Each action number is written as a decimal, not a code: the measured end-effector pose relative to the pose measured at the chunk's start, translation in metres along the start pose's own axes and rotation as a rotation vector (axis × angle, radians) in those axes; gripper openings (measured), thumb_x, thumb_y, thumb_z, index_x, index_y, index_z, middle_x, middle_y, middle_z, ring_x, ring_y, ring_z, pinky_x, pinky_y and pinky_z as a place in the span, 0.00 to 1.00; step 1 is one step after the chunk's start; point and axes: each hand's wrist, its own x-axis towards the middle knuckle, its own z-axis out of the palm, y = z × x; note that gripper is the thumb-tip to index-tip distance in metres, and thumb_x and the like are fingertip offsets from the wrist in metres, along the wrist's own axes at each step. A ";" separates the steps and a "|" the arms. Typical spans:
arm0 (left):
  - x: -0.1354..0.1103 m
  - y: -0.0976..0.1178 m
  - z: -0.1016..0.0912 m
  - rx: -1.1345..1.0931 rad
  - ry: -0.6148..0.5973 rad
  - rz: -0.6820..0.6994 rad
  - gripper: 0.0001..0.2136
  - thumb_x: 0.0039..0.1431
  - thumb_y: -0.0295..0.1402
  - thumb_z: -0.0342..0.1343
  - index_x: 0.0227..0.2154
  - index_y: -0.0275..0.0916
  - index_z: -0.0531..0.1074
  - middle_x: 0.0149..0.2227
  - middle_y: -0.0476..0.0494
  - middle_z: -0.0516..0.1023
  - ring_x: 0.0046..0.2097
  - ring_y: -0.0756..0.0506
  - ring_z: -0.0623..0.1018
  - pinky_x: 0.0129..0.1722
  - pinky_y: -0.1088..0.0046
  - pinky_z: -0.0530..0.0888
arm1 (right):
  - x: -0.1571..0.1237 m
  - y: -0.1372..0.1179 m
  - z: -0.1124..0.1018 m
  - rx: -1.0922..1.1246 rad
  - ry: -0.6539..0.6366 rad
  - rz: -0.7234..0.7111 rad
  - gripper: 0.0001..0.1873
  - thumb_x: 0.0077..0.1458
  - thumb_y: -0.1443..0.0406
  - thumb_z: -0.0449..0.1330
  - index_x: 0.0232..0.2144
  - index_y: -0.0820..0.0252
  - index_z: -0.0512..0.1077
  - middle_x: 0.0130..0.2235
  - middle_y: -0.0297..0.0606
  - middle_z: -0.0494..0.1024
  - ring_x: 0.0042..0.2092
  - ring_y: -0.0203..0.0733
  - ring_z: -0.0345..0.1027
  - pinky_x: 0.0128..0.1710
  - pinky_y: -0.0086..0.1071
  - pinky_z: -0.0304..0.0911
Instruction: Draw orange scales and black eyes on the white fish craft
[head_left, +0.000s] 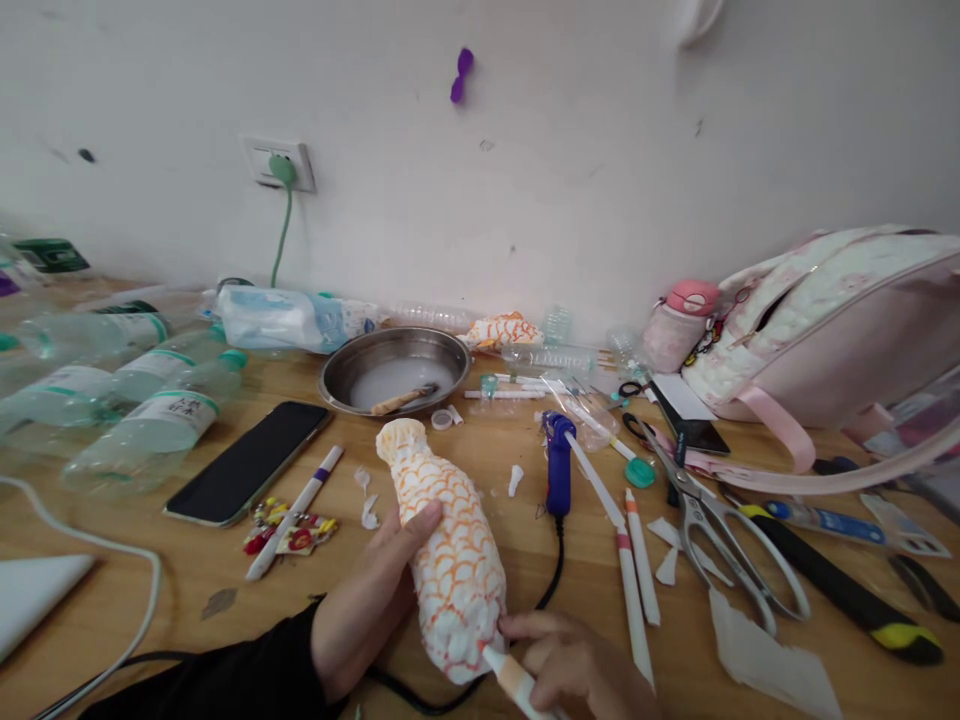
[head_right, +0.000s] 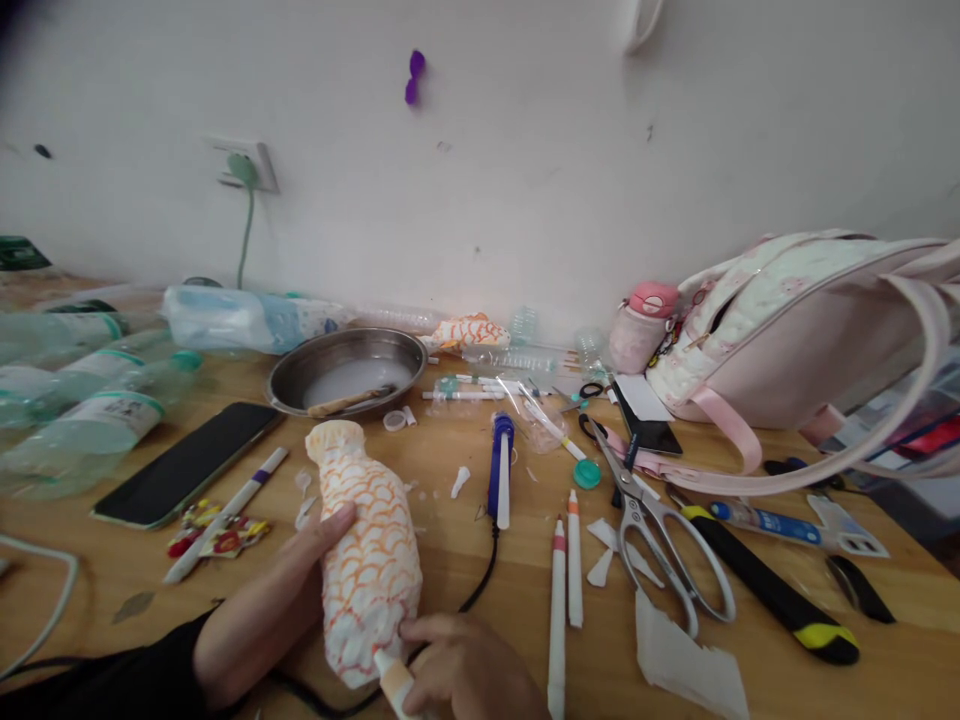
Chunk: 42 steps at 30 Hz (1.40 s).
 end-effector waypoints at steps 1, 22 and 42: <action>0.000 0.000 0.000 -0.004 0.004 -0.004 0.27 0.59 0.40 0.52 0.58 0.37 0.53 0.44 0.39 0.79 0.46 0.41 0.78 0.48 0.67 0.69 | 0.000 0.001 -0.001 0.004 -0.043 -0.015 0.11 0.56 0.55 0.60 0.28 0.49 0.79 0.33 0.35 0.84 0.30 0.41 0.80 0.29 0.28 0.76; 0.004 0.000 -0.005 -0.048 -0.024 -0.010 0.23 0.58 0.42 0.53 0.51 0.32 0.63 0.37 0.40 0.82 0.43 0.40 0.79 0.47 0.66 0.70 | -0.001 -0.021 -0.008 0.034 -0.172 0.006 0.08 0.57 0.56 0.60 0.33 0.51 0.75 0.31 0.38 0.80 0.43 0.46 0.77 0.43 0.38 0.73; 0.005 0.002 -0.008 -0.128 -0.131 -0.042 0.14 0.58 0.36 0.53 0.42 0.30 0.68 0.35 0.39 0.83 0.38 0.41 0.80 0.46 0.65 0.69 | 0.005 -0.025 0.004 -0.087 0.144 -0.083 0.12 0.64 0.55 0.48 0.32 0.52 0.64 0.25 0.32 0.75 0.38 0.41 0.75 0.39 0.31 0.71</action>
